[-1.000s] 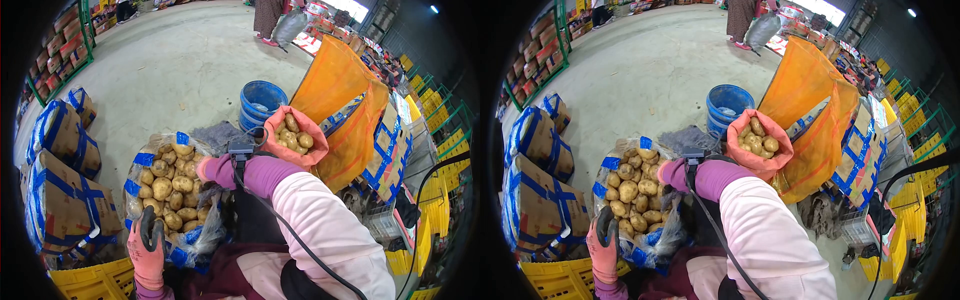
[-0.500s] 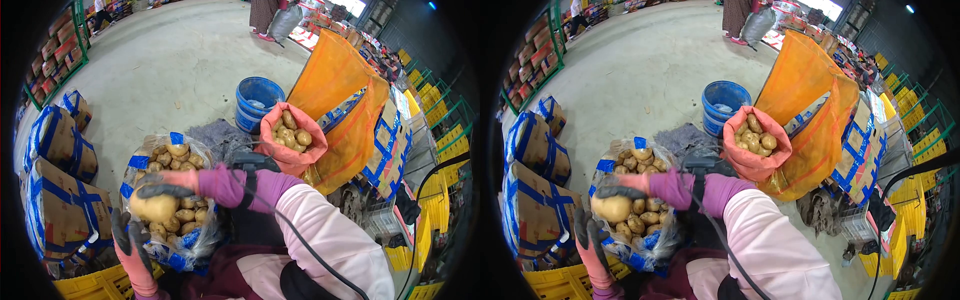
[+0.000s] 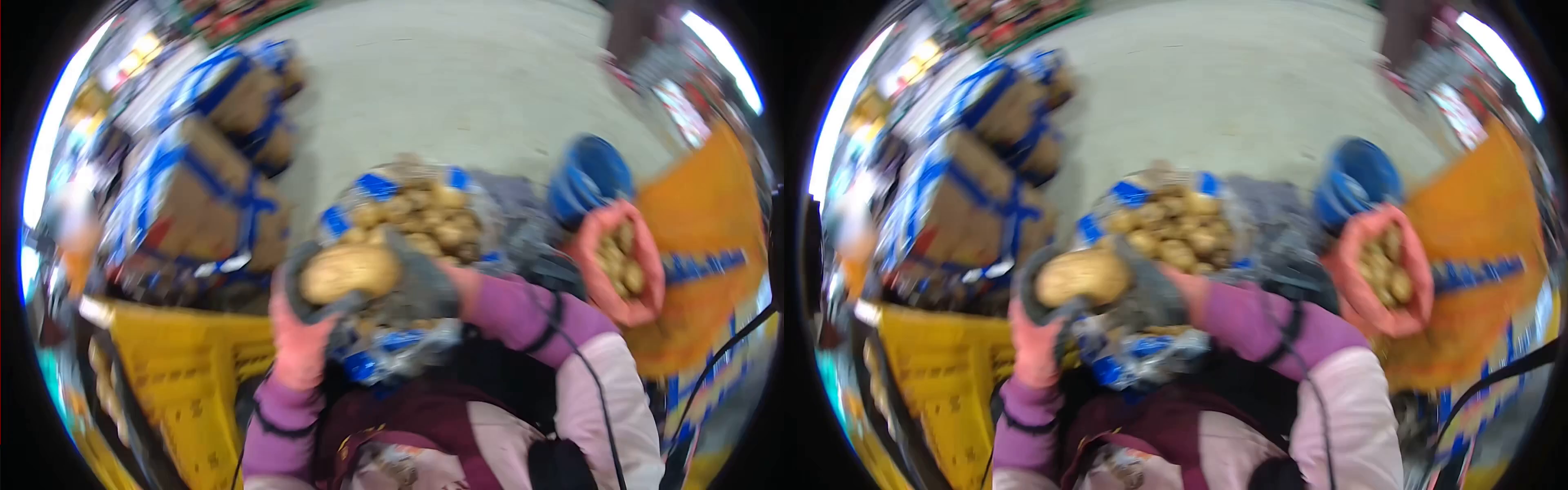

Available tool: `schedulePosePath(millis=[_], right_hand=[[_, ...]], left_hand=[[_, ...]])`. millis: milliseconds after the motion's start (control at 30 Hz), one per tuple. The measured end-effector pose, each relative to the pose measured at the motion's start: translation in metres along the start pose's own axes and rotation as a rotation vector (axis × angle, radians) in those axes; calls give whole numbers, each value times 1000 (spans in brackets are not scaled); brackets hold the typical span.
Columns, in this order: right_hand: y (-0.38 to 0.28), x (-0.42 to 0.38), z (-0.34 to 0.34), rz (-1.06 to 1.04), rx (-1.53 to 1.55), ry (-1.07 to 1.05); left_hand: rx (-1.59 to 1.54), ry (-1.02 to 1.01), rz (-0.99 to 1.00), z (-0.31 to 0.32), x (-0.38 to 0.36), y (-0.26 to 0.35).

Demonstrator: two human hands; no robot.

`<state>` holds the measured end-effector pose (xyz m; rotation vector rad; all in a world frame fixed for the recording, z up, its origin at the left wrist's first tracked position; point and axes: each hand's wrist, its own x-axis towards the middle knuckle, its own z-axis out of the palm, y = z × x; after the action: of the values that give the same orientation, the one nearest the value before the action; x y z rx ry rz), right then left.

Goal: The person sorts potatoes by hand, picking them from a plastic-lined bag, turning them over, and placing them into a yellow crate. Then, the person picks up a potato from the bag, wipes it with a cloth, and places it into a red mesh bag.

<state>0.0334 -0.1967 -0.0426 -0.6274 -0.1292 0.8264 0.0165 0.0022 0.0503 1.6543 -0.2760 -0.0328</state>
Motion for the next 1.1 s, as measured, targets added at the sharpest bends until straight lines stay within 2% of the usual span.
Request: schedulePosePath(millis=[33, 67, 100, 133, 167, 200, 233, 267, 300, 367, 467, 533, 567, 633, 667, 700, 767, 800, 833, 900, 967, 1033, 1100], right_hand=[[-4, 2, -2, -252, -422, -91], [-12, 0, 12, -165, -73, -47], [-22, -8, 27, -56, 261, 35], [-27, -11, 30, -280, -290, 48], [-32, -12, 32, -521, -839, 61], [-38, -15, 39, -512, -838, 38], [-45, -21, 47, -499, -617, 121], [-49, -24, 53, -483, -397, 211], [-51, -26, 57, -479, -402, 212], [-52, -28, 62, -624, -712, 205], [-47, -29, 66, -679, -872, 237], [-50, -32, 68, -693, -1114, 276], [-48, -33, 70, -691, -1114, 275], [-43, -33, 73, -423, -612, 237], [-43, -33, 72, -363, -559, 212], [-41, -32, 69, -359, -557, 210], [-36, -30, 64, -316, -313, 137], [-35, -30, 65, -308, -312, 139], [-35, -29, 66, -322, -307, 164], [-34, -28, 66, -331, -301, 190], [-35, -27, 62, -299, -162, 155], [-37, -29, 67, -292, -176, 178], [-38, -29, 69, -282, -194, 206]], left_hand=[[-20, -41, 30, -3, 0, -2], [-96, -87, 45, -5, 1, -1], [-28, -84, 146, -2, 3, 0], [78, -122, 228, -10, 7, -11], [87, -131, 222, -10, 7, -8], [-176, -144, 62, -6, 5, -1], [-447, -160, -97, -3, 3, 5], [-450, -153, -95, -4, 3, 10], [-459, -177, -126, -5, 4, 13], [-469, -205, -157, -8, 6, 13], [-419, -209, -169, -14, 6, 11], [-568, -177, -301, -15, 5, 13], [-569, -175, -302, -13, 3, 14], [-333, -58, -146, -7, -3, 14], [-264, -16, -67, -2, -4, 8], [-263, -13, -70, -3, -6, 6], [13, -18, 80, -4, -7, 7], [98, 8, 130, -3, -8, 11], [95, 11, 125, -4, -8, 17], [-113, 11, -170, -7, -6, 35], [-95, 5, -185, -17, -5, 19], [-305, -64, -41, -22, -2, 2], [-411, -67, -110, -17, -1, 12]])
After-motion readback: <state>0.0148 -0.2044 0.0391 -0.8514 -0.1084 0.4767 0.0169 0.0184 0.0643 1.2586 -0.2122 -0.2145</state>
